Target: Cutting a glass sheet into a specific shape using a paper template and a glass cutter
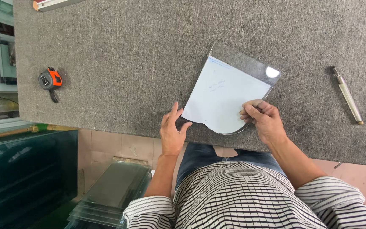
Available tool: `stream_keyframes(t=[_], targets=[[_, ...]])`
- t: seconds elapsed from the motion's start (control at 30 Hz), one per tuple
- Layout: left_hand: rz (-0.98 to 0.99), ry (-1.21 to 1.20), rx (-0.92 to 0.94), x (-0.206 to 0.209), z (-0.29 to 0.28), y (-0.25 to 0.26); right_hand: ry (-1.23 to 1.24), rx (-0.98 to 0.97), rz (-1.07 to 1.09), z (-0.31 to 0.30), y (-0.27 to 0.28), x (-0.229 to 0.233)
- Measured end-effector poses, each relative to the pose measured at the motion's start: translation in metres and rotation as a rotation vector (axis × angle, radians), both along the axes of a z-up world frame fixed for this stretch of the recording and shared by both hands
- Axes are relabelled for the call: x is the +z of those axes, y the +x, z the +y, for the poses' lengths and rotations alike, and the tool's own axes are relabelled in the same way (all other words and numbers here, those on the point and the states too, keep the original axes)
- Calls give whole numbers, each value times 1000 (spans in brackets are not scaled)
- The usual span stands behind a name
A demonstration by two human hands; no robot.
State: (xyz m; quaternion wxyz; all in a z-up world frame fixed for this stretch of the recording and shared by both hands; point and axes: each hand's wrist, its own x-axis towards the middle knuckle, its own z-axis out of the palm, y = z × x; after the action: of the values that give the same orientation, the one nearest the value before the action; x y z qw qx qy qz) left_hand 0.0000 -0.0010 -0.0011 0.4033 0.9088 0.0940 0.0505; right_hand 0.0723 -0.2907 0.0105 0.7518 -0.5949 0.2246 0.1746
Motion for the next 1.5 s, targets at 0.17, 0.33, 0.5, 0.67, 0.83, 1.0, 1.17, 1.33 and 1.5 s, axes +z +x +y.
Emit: stream_keyframes(t=[0.17,0.33,0.5,0.67,0.83,1.0,1.17,1.33,1.5], targets=[[-11,7,-3,0,0,0,-22,18,0,-1,-1,-2],[-6,45,1,-1,-1,2,-15,3,14,0,-1,-5],[-75,122,-65,-13,5,6,-319,211,92,-5,13,37],[-112,171,-132,-9,9,13,-865,507,-91,-56,29,35],[-115,219,-189,-13,10,12,-1044,325,-473,-101,69,-6],[-148,230,-230,-9,10,17,-1042,430,-473,-96,101,-20],[-180,261,-242,-15,14,17,-1014,474,-452,-91,102,-22],[-204,261,-263,-16,15,20,-1031,513,-423,-94,106,-27],[-193,266,-271,-18,17,19,-1035,500,-436,-99,101,-32]])
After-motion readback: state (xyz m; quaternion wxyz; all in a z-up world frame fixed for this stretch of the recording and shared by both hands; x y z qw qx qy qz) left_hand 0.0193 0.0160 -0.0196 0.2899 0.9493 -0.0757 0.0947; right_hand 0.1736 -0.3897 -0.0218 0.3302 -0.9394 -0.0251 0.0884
